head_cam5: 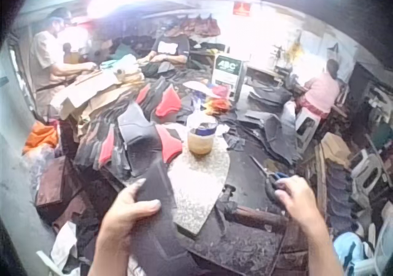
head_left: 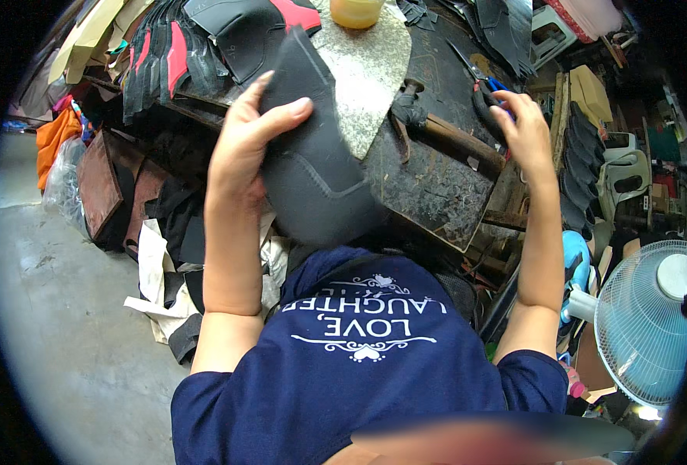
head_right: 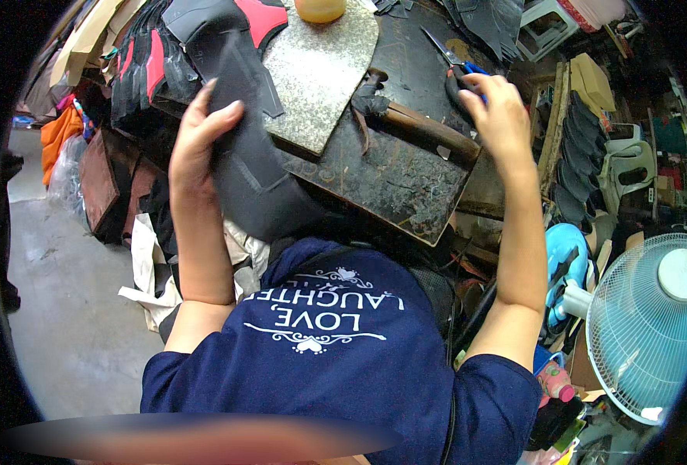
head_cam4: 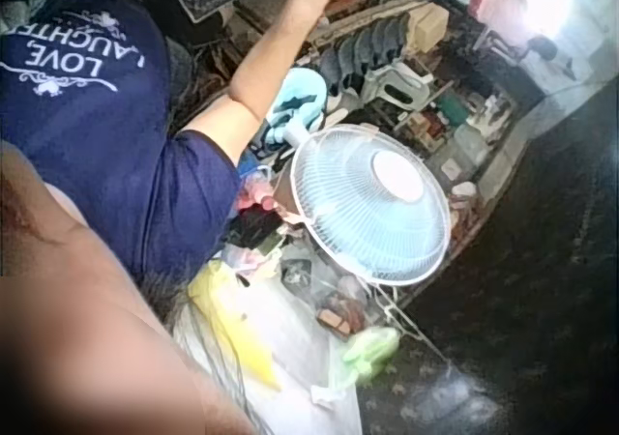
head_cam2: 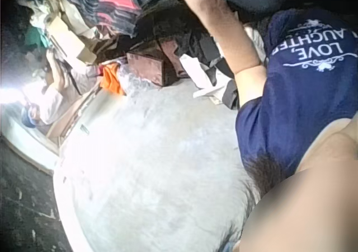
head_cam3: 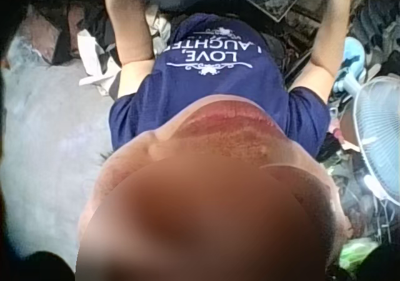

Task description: The person repeatedly trims the edges of black leather pieces using shears. They pick up each piece, align the edges, cut along the perimeter, and place the trimmed piece back on the workbench. The process is repeated for several pieces throughout the clip.

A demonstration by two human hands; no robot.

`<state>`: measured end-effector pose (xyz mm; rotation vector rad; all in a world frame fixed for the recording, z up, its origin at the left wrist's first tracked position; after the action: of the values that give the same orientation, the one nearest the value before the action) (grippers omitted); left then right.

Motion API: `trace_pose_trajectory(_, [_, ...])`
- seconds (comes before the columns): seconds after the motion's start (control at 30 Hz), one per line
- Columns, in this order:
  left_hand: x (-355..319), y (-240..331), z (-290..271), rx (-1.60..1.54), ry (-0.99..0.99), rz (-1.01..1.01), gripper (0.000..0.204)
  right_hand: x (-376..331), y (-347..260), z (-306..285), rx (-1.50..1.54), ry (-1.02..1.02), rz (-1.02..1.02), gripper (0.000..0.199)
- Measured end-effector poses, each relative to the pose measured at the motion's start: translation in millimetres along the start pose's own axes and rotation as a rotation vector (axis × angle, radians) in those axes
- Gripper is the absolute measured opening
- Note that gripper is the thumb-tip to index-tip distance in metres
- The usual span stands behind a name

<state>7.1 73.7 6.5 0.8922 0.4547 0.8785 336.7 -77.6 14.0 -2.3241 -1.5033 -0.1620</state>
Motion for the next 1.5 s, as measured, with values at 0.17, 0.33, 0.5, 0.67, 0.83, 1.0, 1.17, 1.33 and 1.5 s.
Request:
trace_pose_trajectory(0.17, [-10, 15, 13, 0.235, -0.115, 0.055, 0.053, 20, 71, 30, 0.026, -0.221, 0.132, 0.045])
trace_pose_trajectory(0.33, [4, -15, 7, 0.365, -0.114, -0.084, 0.062, 35, 64, 25, 0.232, -0.461, 0.356, 0.052])
trace_pose_trajectory(0.5, [3, -19, -4, 0.264, -0.143, -0.112, 0.058, -13, -9, -5, 0.873, -0.568, 0.3, 0.047])
trace_pose_trajectory(0.67, [8, -21, -7, 0.283, -0.147, -0.114, 0.061, -74, -77, 6, 0.863, -0.934, 0.291, 0.088])
trace_pose_trajectory(0.83, [7, -23, -11, 0.341, -0.141, -0.11, 0.058, -81, -98, 9, 0.96, -1.02, 0.251, 0.091])
trace_pose_trajectory(1.0, [8, -20, -14, 0.288, -0.223, -0.115, 0.064, -76, -92, 7, 0.913, -1.054, 0.233, 0.092])
trace_pose_trajectory(1.17, [11, -22, -17, 0.292, -0.262, -0.117, 0.064, -75, -86, 6, 0.903, -1.081, 0.251, 0.09])
trace_pose_trajectory(1.33, [10, -25, -19, 0.273, -0.275, -0.152, 0.05, -74, -82, 13, 0.985, -1.083, 0.276, 0.081])
trace_pose_trajectory(1.5, [7, -32, -22, 0.283, -0.173, -0.188, 0.067, -73, -71, 16, 0.83, -0.925, 0.178, 0.079])
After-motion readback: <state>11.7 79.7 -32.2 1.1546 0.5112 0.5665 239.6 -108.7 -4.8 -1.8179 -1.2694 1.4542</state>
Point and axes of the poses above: each hand's wrist, its own x-axis towards the middle knuckle, its own z-axis out of the palm, y = z × x, the point moved 5 cm from there along x, towards the middle knuckle, and after that the axes turned 6 degrees about z, right-handed, at the moved point
